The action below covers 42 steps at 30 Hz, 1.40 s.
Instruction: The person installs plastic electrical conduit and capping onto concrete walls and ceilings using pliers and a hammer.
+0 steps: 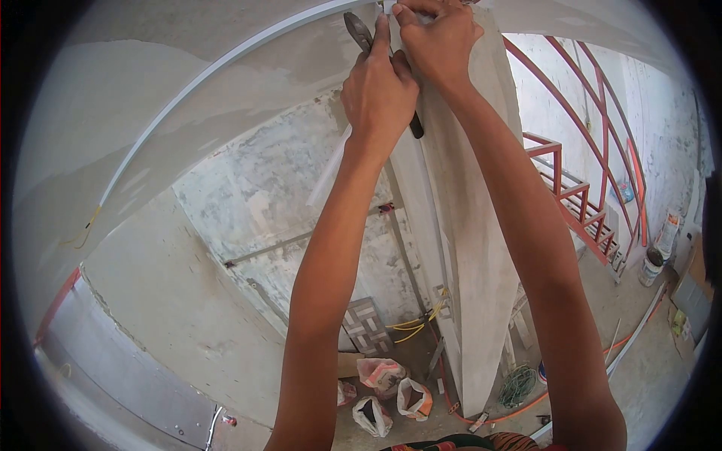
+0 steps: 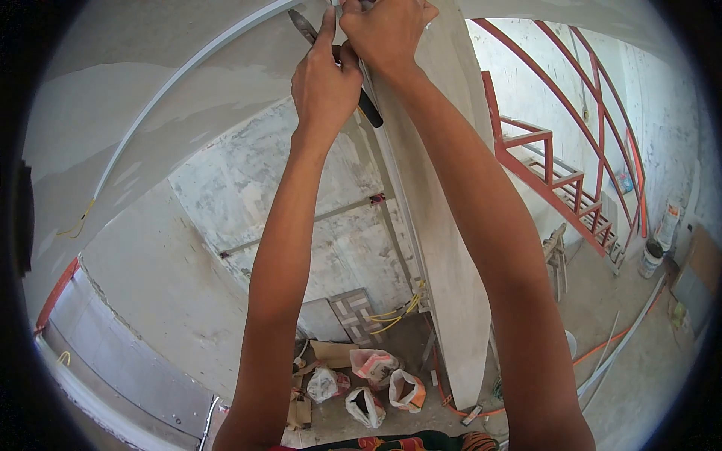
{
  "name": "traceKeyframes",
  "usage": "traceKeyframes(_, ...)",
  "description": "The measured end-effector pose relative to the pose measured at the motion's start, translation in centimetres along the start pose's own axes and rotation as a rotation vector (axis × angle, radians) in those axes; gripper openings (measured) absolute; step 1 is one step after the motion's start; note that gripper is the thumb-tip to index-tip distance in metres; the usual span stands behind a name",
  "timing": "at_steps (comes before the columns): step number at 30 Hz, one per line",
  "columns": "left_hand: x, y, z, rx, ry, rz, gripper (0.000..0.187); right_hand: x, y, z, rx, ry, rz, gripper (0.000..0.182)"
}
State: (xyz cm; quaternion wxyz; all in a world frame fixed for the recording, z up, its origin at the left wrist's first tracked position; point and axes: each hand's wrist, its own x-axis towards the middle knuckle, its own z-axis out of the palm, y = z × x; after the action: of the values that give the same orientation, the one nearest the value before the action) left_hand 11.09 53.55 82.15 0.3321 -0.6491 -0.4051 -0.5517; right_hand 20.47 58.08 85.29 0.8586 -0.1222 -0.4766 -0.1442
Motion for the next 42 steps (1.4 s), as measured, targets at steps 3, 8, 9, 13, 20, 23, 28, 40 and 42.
traceKeyframes(3, 0.1, 0.1, -0.1, 0.001, -0.037, -0.013, 0.057, 0.0, 0.2, 0.0, -0.008, -0.003, -0.024, 0.014)
traceKeyframes(8, 0.0, -0.2, -0.1, -0.028, -0.026, -0.01, 0.057, -0.1, 0.3, 0.3, -0.058, 0.026, -0.057, 0.014)
traceKeyframes(9, 0.0, -0.2, -0.2, -0.042, -0.026, -0.011, 0.057, 0.0, 0.3, 0.3, -0.05, 0.019, -0.054, 0.014)
traceKeyframes(13, 0.1, -0.4, -0.1, -0.049, -0.027, 0.003, 0.056, -0.1, 0.2, 0.1, -0.025, -0.01, -0.015, 0.015)
traceKeyframes(20, 0.0, -1.0, 0.2, -0.096, 0.005, 0.049, 0.055, -0.1, 0.0, 0.5, -0.094, 0.042, -0.039, 0.018)
traceKeyframes(23, 0.0, -0.9, 0.1, -0.09, -0.011, 0.037, 0.055, -0.1, 0.0, 0.4, -0.079, 0.03, -0.042, 0.016)
traceKeyframes(28, 0.2, -0.9, 0.1, -0.082, -0.026, 0.026, 0.056, 0.0, 0.0, 0.1, -0.046, -0.004, -0.038, 0.012)
traceKeyframes(40, 0.2, -0.8, 0.1, -0.098, -0.033, 0.011, 0.056, 0.0, -0.6, 0.2, -0.057, 0.075, -0.086, 0.013)
traceKeyframes(42, 0.3, -0.8, 0.0, -0.088, -0.039, 0.0, 0.056, 0.1, -0.5, 0.4, -0.012, 0.069, -0.032, 0.011)
